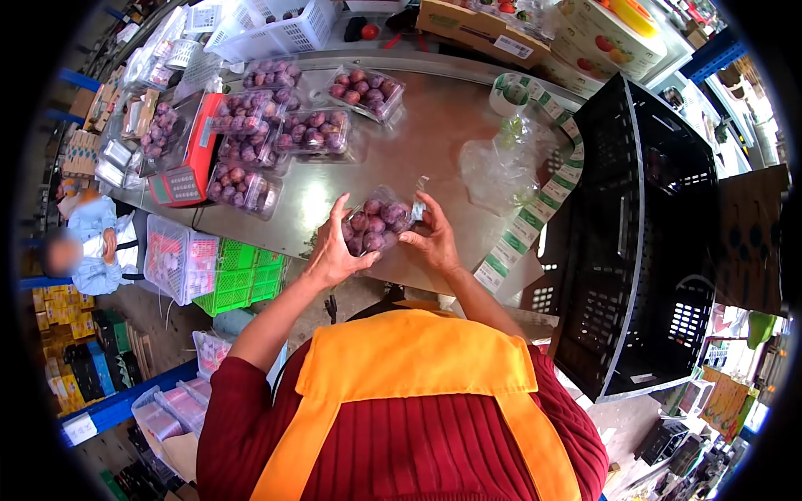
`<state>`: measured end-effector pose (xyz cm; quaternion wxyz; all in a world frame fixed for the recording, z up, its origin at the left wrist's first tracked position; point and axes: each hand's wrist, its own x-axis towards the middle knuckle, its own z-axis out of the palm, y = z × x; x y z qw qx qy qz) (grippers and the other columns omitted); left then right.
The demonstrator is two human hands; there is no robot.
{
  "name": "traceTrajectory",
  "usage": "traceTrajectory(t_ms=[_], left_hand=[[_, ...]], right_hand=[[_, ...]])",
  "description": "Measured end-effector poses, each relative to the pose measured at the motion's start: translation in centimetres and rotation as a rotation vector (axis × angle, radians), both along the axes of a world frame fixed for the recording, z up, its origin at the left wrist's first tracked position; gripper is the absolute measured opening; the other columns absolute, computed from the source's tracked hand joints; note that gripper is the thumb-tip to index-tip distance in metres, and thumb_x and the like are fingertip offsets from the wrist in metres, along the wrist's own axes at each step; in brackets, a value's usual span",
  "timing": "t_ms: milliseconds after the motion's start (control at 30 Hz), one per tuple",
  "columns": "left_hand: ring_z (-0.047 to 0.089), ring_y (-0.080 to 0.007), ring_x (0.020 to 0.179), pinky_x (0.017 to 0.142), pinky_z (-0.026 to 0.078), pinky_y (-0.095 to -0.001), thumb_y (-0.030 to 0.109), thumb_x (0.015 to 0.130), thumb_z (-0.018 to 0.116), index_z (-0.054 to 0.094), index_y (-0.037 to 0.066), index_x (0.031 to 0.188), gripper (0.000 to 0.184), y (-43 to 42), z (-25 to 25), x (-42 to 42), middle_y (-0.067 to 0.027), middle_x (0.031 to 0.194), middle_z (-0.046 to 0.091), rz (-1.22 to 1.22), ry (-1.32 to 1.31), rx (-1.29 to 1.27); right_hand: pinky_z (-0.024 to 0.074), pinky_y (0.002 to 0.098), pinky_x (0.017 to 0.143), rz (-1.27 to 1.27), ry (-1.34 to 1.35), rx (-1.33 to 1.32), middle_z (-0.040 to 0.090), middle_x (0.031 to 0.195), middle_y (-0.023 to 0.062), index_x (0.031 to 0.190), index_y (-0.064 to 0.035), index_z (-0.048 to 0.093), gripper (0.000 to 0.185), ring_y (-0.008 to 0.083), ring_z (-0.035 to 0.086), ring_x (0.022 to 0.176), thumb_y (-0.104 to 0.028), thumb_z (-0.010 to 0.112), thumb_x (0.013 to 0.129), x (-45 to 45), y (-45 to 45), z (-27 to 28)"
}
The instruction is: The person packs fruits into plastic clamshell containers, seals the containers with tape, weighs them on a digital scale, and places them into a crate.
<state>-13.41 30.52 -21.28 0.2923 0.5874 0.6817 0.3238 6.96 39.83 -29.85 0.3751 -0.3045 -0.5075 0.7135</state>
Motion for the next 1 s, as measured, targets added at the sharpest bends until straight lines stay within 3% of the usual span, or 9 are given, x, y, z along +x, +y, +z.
traceTrajectory(t_ms=[233, 433, 533, 567, 600, 667, 733, 833, 1000], left_hand=[[0.052, -0.0427, 0.115, 0.101, 0.041, -0.0502, 0.032, 0.061, 0.086, 0.016, 0.003, 0.150, 0.116, 0.0, 0.2, 0.4, -0.0280, 0.126, 0.051, -0.024, 0.162, 0.023], [0.046, -0.0413, 0.124, 0.107, 0.036, -0.0489, 0.033, 0.064, 0.085, 0.015, 0.004, 0.151, 0.115, 0.2, 0.1, 1.7, -0.0255, 0.137, 0.043, -0.018, 0.373, 0.077], [0.040, -0.0409, 0.134, 0.112, 0.033, -0.0485, 0.039, 0.070, 0.081, 0.012, 0.006, 0.154, 0.113, 1.6, 3.2, -1.2, -0.0285, 0.148, 0.033, -0.067, -0.027, -0.243], [0.034, -0.0394, 0.140, 0.114, 0.031, -0.0473, 0.041, 0.078, 0.075, 0.010, 0.008, 0.155, 0.107, 2.0, 1.6, -4.0, -0.0263, 0.155, 0.026, -0.034, -0.189, -0.162], [0.034, -0.0321, 0.141, 0.117, 0.025, -0.0454, 0.031, 0.085, 0.068, 0.014, 0.011, 0.155, 0.091, 3.2, 3.3, -5.2, -0.0162, 0.156, 0.028, -0.030, -0.183, 0.051], [0.040, -0.0342, 0.135, 0.113, 0.030, -0.0475, 0.009, 0.079, 0.068, 0.042, 0.017, 0.145, 0.071, 5.2, 7.1, -6.8, -0.0142, 0.148, 0.040, 0.108, 0.546, 0.273], [0.043, -0.0316, 0.130, 0.110, 0.030, -0.0463, 0.005, 0.076, 0.069, 0.059, 0.020, 0.127, 0.054, 6.4, 9.2, -5.0, -0.0109, 0.136, 0.048, -0.113, 0.766, 0.331], [0.042, -0.0287, 0.127, 0.109, 0.028, -0.0477, 0.011, 0.076, 0.072, 0.068, 0.019, 0.112, 0.037, 7.8, 5.8, -2.5, -0.0088, 0.130, 0.048, -0.559, 0.758, 0.220], [0.032, -0.0333, 0.136, 0.112, 0.024, -0.0502, 0.016, 0.075, 0.077, 0.068, 0.016, 0.114, 0.040, 10.1, 2.8, -3.0, -0.0146, 0.139, 0.041, -0.689, 0.749, -0.023]], right_hand=[[0.0426, 0.0339, 0.103, -0.003, 0.022, 0.062, 0.055, 0.129, 0.0094, 0.150, -0.0087, 0.028, 0.094, 0.0185, 0.055, 0.116, -0.009, 0.083, 0.075, 0.0, -0.1, 0.3], [0.0331, 0.0385, 0.111, -0.101, -0.033, 0.068, 0.048, 0.134, 0.0113, 0.152, -0.0089, 0.020, 0.087, 0.0231, 0.048, 0.125, -0.006, 0.065, 0.077, -1.0, -0.9, 1.4], [0.0330, 0.0390, 0.111, -0.113, -0.046, 0.090, 0.049, 0.133, 0.0132, 0.152, -0.0093, 0.017, 0.088, 0.0250, 0.049, 0.124, -0.008, 0.063, 0.078, -1.1, -1.0, 0.5], [0.0335, 0.0390, 0.111, -0.109, -0.026, 0.085, 0.050, 0.133, 0.0140, 0.153, -0.0103, 0.016, 0.089, 0.0251, 0.049, 0.124, -0.009, 0.063, 0.077, -1.1, -1.0, 0.4], [0.0341, 0.0389, 0.110, -0.104, -0.004, 0.080, 0.050, 0.133, 0.0148, 0.153, -0.0113, 0.015, 0.090, 0.0251, 0.049, 0.124, -0.009, 0.062, 0.076, -1.1, -1.0, 0.4], [0.0348, 0.0389, 0.110, -0.097, 0.001, 0.077, 0.051, 0.133, 0.0159, 0.153, -0.0118, 0.014, 0.091, 0.0253, 0.049, 0.124, -0.009, 0.062, 0.076, -1.1, -1.0, 0.6], [0.0349, 0.0389, 0.110, -0.094, -0.035, 0.085, 0.052, 0.132, 0.0164, 0.153, -0.0111, 0.013, 0.092, 0.0256, 0.050, 0.123, -0.007, 0.062, 0.075, -0.9, -1.1, 1.2], [0.0354, 0.0388, 0.110, -0.096, -0.020, 0.089, 0.052, 0.132, 0.0169, 0.153, -0.0089, 0.013, 0.092, 0.0260, 0.051, 0.122, -0.006, 0.062, 0.076, -1.0, -1.0, 0.8], [0.0361, 0.0384, 0.109, -0.105, 0.015, 0.108, 0.052, 0.131, 0.0174, 0.152, -0.0070, 0.013, 0.091, 0.0255, 0.052, 0.121, -0.004, 0.062, 0.076, -1.1, -0.9, 0.0]])
